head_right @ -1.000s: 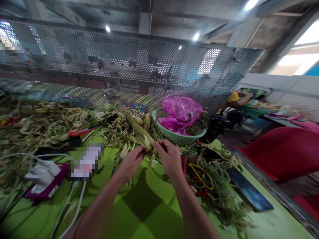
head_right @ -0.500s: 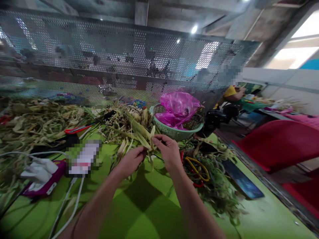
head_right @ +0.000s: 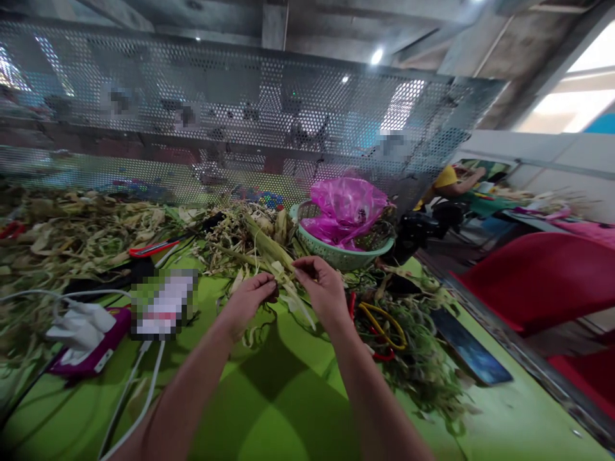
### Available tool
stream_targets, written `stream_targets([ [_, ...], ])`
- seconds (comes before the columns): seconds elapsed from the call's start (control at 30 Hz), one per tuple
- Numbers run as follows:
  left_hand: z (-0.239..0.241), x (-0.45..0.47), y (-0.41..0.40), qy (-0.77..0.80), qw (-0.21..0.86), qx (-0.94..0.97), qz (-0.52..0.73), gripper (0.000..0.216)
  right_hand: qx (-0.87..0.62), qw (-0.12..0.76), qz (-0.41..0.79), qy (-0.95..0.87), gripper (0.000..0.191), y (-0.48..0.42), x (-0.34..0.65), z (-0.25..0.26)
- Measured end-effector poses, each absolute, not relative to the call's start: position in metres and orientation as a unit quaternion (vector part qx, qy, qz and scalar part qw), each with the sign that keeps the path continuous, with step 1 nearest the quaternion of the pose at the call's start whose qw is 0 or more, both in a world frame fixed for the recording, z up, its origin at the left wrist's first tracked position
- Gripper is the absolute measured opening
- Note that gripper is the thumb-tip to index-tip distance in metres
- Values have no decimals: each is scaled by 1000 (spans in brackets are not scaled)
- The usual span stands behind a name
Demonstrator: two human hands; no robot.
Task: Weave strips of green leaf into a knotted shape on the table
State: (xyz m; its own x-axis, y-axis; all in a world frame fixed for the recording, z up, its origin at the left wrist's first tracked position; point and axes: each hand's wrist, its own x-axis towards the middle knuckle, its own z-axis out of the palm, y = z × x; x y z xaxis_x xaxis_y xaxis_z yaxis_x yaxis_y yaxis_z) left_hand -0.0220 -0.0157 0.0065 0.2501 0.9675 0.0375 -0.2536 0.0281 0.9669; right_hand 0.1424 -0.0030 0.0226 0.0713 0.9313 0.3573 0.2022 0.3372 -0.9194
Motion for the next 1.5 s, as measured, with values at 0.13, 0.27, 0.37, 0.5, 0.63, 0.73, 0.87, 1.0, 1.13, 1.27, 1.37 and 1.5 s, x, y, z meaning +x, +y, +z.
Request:
stream_targets([
  [0.13,0,-23,-12,402,573,507,503,19,-500,547,278,-611,27,-5,143,25],
  [0.27,-4,-23,-9,437,509,524,525,22,-533,509,207,-644,20,-10,139,30],
  [0.37,-2,-23,-9,430,514,521,529,22,-531,454,247,-671,23,-11,131,28],
  [0.5,1,-22,-10,387,554,506,536,31,-463,457,402,-645,25,-9,120,20],
  [0.63,3,-24,-10,411,491,552,534,26,-449,496,463,-581,24,-7,117,15],
  [0.73,6,-25,-10,401,513,555,517,33,-456,527,474,-538,23,-9,116,15],
  [0.87,11,-24,-12,394,562,542,484,49,-455,564,477,-498,25,-10,115,14],
  [1.0,10,-25,-12,389,562,545,486,54,-461,563,457,-512,25,-9,117,14],
  [1.13,10,-28,-12,355,568,542,507,34,-474,519,391,-594,21,-10,119,18],
  [1.27,9,-27,-12,342,606,505,511,26,-468,467,378,-648,19,-13,118,22],
  [1.37,5,-24,-11,349,617,473,522,26,-462,447,368,-672,20,-14,117,24],
  [1.5,2,-24,-11,387,589,468,533,21,-495,447,301,-681,20,-14,120,25],
])
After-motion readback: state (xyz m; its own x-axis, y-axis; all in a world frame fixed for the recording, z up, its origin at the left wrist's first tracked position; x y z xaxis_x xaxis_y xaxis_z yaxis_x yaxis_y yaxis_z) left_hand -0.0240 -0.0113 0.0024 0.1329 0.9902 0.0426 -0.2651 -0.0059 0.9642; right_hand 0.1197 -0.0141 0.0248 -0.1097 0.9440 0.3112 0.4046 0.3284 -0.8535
